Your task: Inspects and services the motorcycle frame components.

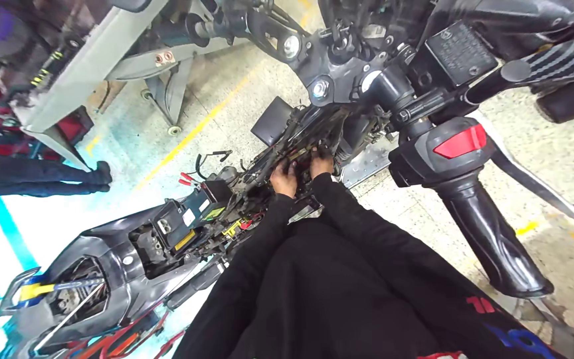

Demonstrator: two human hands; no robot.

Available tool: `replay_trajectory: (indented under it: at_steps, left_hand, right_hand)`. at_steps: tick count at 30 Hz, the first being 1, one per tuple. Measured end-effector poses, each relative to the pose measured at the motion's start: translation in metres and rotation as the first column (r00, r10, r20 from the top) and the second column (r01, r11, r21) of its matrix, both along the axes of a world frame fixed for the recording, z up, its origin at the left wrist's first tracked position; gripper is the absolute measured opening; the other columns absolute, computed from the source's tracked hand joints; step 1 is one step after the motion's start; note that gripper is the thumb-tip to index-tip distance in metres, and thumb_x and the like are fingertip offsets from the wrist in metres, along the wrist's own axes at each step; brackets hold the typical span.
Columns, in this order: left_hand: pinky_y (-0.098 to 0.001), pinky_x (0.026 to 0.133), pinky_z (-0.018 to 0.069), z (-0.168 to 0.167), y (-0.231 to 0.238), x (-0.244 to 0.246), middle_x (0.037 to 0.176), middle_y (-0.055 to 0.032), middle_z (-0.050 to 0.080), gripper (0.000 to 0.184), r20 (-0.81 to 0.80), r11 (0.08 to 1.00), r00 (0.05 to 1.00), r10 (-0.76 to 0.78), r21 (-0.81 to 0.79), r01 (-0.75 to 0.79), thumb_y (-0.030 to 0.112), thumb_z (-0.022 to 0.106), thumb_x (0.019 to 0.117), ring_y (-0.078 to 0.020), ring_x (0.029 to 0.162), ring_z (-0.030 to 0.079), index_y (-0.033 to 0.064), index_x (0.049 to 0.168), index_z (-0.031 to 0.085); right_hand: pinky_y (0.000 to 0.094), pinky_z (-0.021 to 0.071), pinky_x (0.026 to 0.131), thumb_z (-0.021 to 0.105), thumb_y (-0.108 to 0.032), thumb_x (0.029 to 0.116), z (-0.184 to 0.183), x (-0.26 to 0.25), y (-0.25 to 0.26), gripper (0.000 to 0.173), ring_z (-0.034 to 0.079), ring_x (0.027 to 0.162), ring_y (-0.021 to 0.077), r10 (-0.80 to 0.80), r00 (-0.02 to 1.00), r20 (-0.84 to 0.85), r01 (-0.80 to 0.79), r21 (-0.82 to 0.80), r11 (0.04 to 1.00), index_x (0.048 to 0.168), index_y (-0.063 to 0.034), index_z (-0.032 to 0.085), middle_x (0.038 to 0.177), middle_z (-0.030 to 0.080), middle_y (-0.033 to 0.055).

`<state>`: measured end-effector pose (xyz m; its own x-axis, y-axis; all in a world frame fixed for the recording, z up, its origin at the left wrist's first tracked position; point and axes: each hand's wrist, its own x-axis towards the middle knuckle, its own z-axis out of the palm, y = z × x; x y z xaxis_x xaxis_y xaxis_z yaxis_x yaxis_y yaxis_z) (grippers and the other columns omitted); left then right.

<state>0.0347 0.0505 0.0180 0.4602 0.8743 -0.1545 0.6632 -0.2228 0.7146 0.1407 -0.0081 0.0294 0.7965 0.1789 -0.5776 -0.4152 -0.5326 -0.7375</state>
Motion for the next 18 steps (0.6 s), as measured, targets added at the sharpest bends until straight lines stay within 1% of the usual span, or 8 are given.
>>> replay_trajectory:
  at_steps: [3, 6, 8, 10, 12, 13, 16, 18]
  left_hand:
    - [-0.0437, 0.109, 0.0501, 0.000, 0.000, -0.002, 0.121, -0.0148, 0.073, 0.037, 0.008, 1.000, 1.000, -0.011, 0.009, 0.011, 0.028, 0.067, 0.0998, -0.0255, 0.117, 0.069, 0.0029, 0.127, 0.070]
    - [-0.0428, 0.107, 0.0516, -0.002, 0.000, -0.003, 0.120, -0.0142, 0.073, 0.037, 0.035, 0.999, 0.999, 0.000, 0.033, -0.001, 0.027, 0.067, 0.0995, -0.0247, 0.115, 0.070, 0.0034, 0.128, 0.069]
    - [-0.0426, 0.105, 0.0533, 0.000, -0.005, -0.002, 0.118, -0.0147, 0.074, 0.035, 0.055, 1.000, 0.998, 0.001, 0.026, -0.002, 0.025, 0.067, 0.0994, -0.0245, 0.112, 0.071, 0.0026, 0.127, 0.070]
    - [-0.0411, 0.105, 0.0544, 0.006, -0.004, -0.002, 0.116, -0.0156, 0.074, 0.034, 0.082, 0.999, 0.997, 0.006, 0.042, -0.009, 0.023, 0.069, 0.0982, -0.0239, 0.111, 0.071, 0.0007, 0.123, 0.071]
    - [-0.0425, 0.106, 0.0538, 0.009, 0.000, -0.005, 0.117, -0.0176, 0.074, 0.034, 0.098, 0.997, 0.995, 0.010, 0.079, -0.018, 0.021, 0.070, 0.0974, -0.0263, 0.112, 0.071, -0.0012, 0.122, 0.071]
    - [-0.0435, 0.107, 0.0533, 0.009, 0.000, -0.005, 0.117, -0.0177, 0.074, 0.034, 0.097, 0.997, 0.995, 0.010, 0.075, -0.017, 0.021, 0.069, 0.0979, -0.0271, 0.113, 0.071, -0.0010, 0.123, 0.071]
    - [-0.0451, 0.107, 0.0530, 0.009, -0.003, -0.005, 0.118, -0.0162, 0.074, 0.032, 0.088, 0.999, 0.996, 0.007, 0.034, -0.010, 0.022, 0.067, 0.0996, -0.0269, 0.114, 0.071, 0.0018, 0.124, 0.072]
    - [-0.0464, 0.106, 0.0536, 0.012, -0.005, -0.003, 0.116, -0.0169, 0.074, 0.032, 0.097, 1.000, 0.995, 0.014, 0.009, -0.015, 0.024, 0.067, 0.0997, -0.0275, 0.112, 0.071, 0.0016, 0.122, 0.072]
  right_hand:
    - [0.0559, 0.0445, 0.109, 0.057, -0.040, 0.1047, 0.004, 0.001, 0.002, 0.044, 0.060, 0.127, 0.0352, -0.021, 1.000, -0.016, 0.020, -0.013, 1.000, 0.132, -0.0072, 0.065, 0.131, 0.066, 0.0202]
    - [0.0574, 0.0443, 0.109, 0.049, -0.043, 0.1075, 0.003, 0.004, 0.004, 0.047, 0.059, 0.128, 0.0377, 0.004, 0.998, -0.064, -0.007, -0.054, 0.999, 0.134, -0.0064, 0.064, 0.133, 0.064, 0.0229]
    - [0.0569, 0.0452, 0.108, 0.050, -0.040, 0.1077, 0.005, 0.002, -0.001, 0.047, 0.059, 0.126, 0.0386, 0.010, 0.997, -0.079, -0.016, -0.071, 0.997, 0.135, -0.0033, 0.062, 0.132, 0.064, 0.0247]
    - [0.0550, 0.0465, 0.108, 0.055, -0.037, 0.1056, 0.013, -0.002, 0.000, 0.048, 0.061, 0.125, 0.0388, 0.046, 0.998, -0.051, -0.051, -0.094, 0.994, 0.136, 0.0007, 0.060, 0.130, 0.065, 0.0263]
    - [0.0547, 0.0463, 0.108, 0.057, -0.038, 0.1039, 0.016, -0.008, 0.005, 0.050, 0.062, 0.124, 0.0378, 0.074, 0.997, -0.007, -0.075, -0.097, 0.992, 0.137, -0.0013, 0.061, 0.130, 0.066, 0.0243]
    - [0.0554, 0.0452, 0.109, 0.056, -0.039, 0.1041, 0.015, -0.009, 0.006, 0.050, 0.061, 0.126, 0.0382, 0.079, 0.997, 0.001, -0.079, -0.101, 0.992, 0.138, -0.0021, 0.060, 0.132, 0.065, 0.0242]
    - [0.0580, 0.0451, 0.108, 0.056, -0.041, 0.1041, 0.005, -0.007, 0.001, 0.050, 0.061, 0.125, 0.0401, 0.067, 0.998, 0.013, -0.065, -0.119, 0.991, 0.134, -0.0013, 0.063, 0.131, 0.065, 0.0257]
    - [0.0605, 0.0427, 0.110, 0.055, -0.043, 0.1047, -0.003, 0.000, -0.004, 0.055, 0.058, 0.129, 0.0434, 0.110, 0.993, 0.036, -0.104, -0.145, 0.984, 0.137, 0.0004, 0.061, 0.135, 0.062, 0.0281]
